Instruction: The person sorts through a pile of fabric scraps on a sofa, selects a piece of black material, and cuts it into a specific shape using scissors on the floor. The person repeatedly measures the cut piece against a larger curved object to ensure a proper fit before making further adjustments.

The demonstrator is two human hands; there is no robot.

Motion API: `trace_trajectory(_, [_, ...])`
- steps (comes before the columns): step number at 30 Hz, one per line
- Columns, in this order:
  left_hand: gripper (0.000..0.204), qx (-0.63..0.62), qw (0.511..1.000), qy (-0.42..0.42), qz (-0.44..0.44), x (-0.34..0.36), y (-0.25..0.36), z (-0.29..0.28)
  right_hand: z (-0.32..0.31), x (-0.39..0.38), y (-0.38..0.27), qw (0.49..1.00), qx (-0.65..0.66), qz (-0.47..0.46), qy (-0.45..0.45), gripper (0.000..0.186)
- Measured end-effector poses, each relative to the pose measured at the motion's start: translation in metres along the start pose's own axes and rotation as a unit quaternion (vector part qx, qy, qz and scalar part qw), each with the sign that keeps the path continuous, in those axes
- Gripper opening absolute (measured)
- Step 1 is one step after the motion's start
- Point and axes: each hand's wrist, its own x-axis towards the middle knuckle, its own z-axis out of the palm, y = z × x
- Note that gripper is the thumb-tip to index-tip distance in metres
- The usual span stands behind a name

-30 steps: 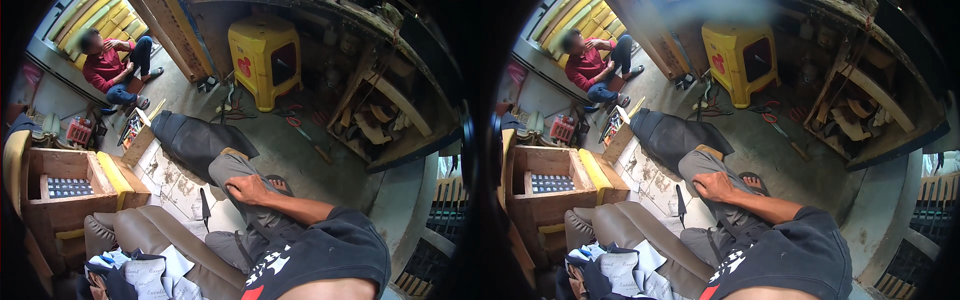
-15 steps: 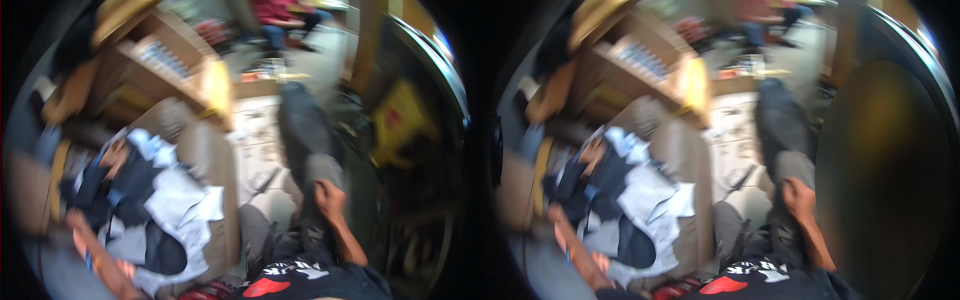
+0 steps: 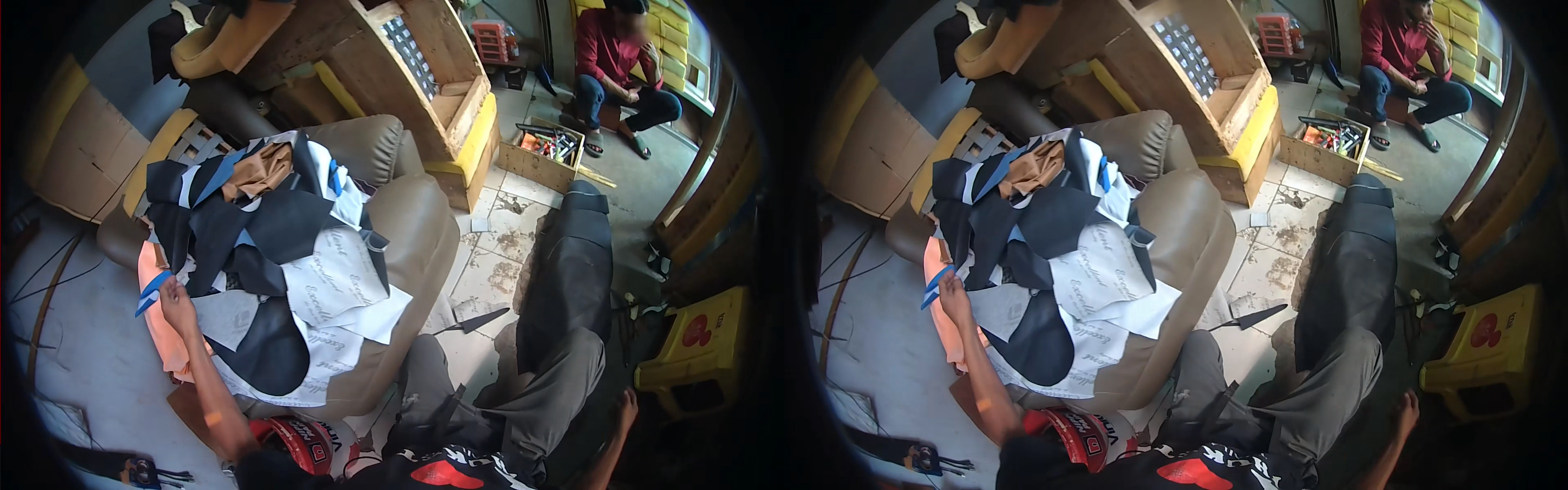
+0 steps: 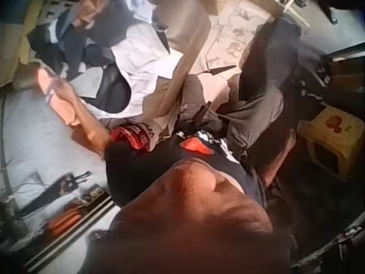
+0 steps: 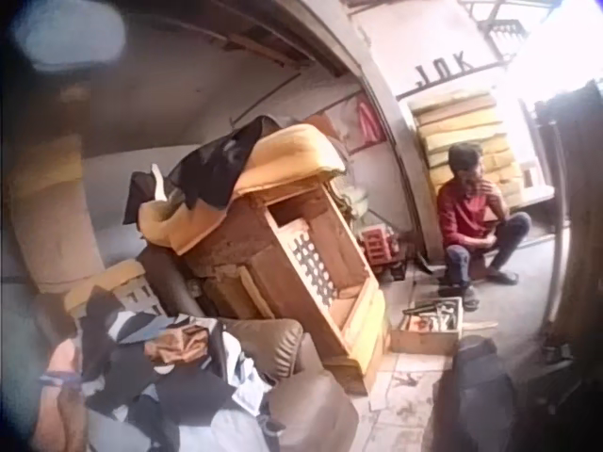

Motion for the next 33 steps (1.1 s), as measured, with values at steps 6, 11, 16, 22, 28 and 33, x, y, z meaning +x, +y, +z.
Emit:
trace_trajectory(6, [0.014,-0.001,1.0,0.026,-0.003,-0.165,0.143,0.021,-0.143,0.031,0.087,0.937,-0.253,0.195,0.142,0.025])
trace_trajectory(11, [0.012,-0.038,0.995,-0.068,-0.067,-0.188,0.178,0.04,-0.116,0.032,0.156,0.885,-0.372,0.233,0.156,0.026])
trace_trajectory(16, [0.013,-0.008,0.98,-0.188,-0.062,-0.167,0.243,0.059,-0.102,0.034,0.191,0.857,-0.424,0.239,0.169,0.028])
trace_trajectory(22, [0.018,0.218,0.895,-0.265,0.284,-0.216,0.291,0.13,-0.1,0.035,0.214,0.844,-0.442,0.233,0.195,0.029])
trace_trajectory(28, [0.058,0.327,0.704,-0.4,0.487,-0.277,0.308,0.207,-0.091,0.021,0.215,0.839,-0.441,0.223,0.226,0.031])
trace_trajectory(33, [0.04,0.479,0.637,-0.407,0.446,-0.23,0.261,0.182,-0.079,0.003,0.196,0.837,-0.44,0.198,0.259,0.032])
